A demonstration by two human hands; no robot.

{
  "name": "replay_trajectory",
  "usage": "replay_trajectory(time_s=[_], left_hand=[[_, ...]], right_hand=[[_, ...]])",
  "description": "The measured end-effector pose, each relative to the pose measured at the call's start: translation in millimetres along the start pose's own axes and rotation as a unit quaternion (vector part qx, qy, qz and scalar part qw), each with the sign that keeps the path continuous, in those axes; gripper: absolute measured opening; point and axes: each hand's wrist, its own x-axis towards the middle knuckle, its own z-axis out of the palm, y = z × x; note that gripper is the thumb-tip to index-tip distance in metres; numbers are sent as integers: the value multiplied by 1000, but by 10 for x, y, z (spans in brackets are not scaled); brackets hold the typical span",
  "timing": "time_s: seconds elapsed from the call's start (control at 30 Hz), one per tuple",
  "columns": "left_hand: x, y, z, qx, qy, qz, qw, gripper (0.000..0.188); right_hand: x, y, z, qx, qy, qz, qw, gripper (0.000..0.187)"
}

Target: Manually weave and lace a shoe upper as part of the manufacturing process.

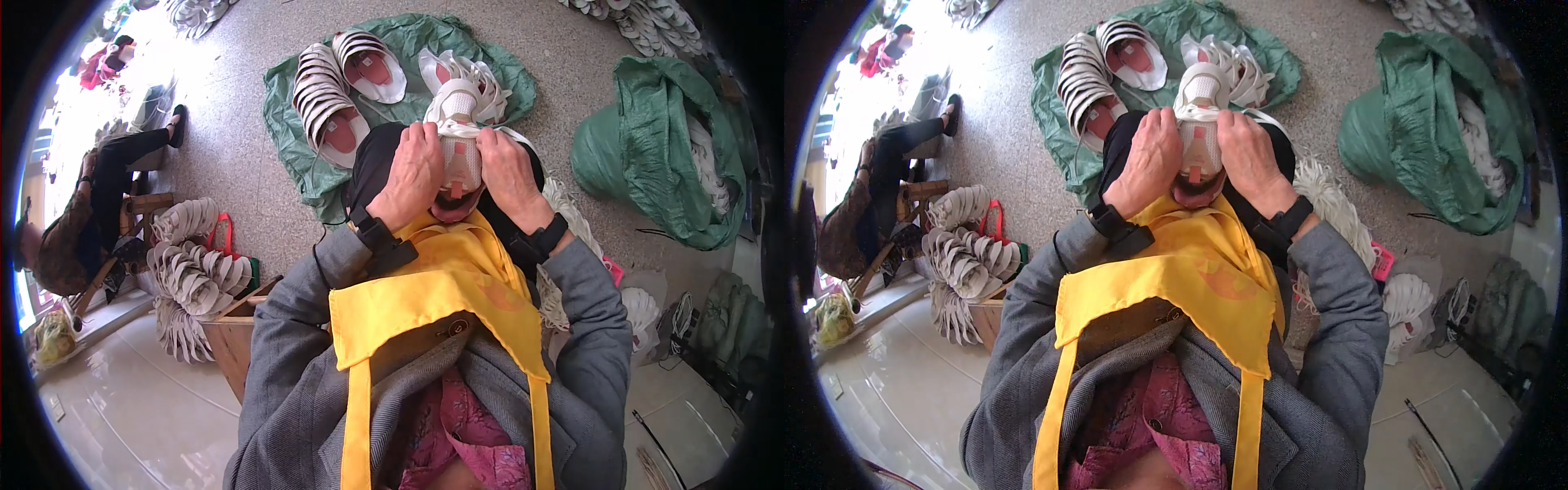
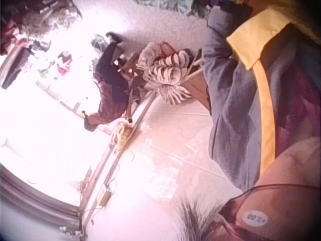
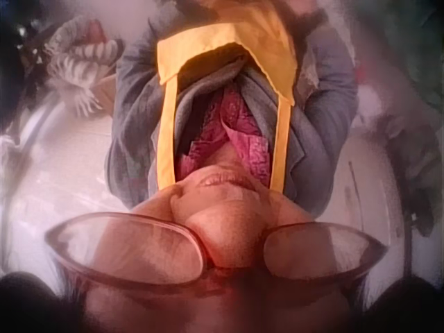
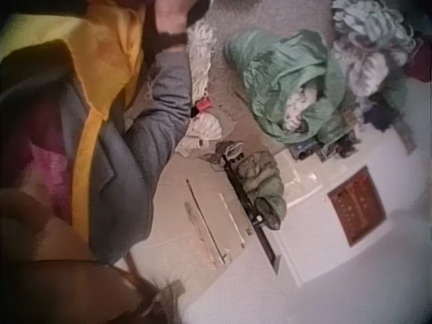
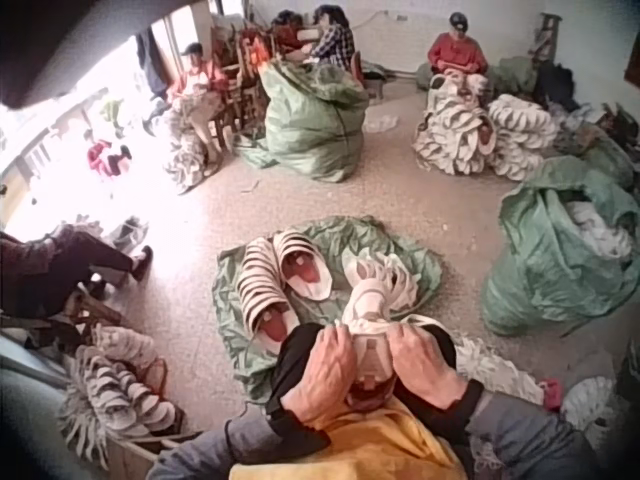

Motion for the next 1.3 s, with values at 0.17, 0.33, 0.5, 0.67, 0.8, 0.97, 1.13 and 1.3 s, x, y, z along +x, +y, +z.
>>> replay_trajectory(time_s=[0.17,0.33,0.5,0.67,0.8,0.97,1.13,1.3], left_hand=[[26,-70,109,-39,9,-34,999,25],[12,6,57,-104,48,-57,992,21],[-22,-20,38,-111,44,-58,991,22],[-29,-6,-32,-121,32,-50,991,23],[-18,14,-77,-91,28,-30,995,22],[-30,-13,32,-131,45,-61,988,22],[-15,-29,53,-158,82,-73,981,20],[57,7,-18,-178,100,-72,976,19]], right_hand=[[72,49,38,12,-27,31,999,7],[100,0,-23,8,53,-28,998,10],[49,-464,-282,192,63,-22,979,9],[186,-303,-53,277,18,59,959,10],[252,-293,109,204,15,15,979,9],[268,-304,174,177,-4,31,984,8],[311,-318,145,199,4,19,980,6],[250,-180,-62,261,36,26,964,7]])
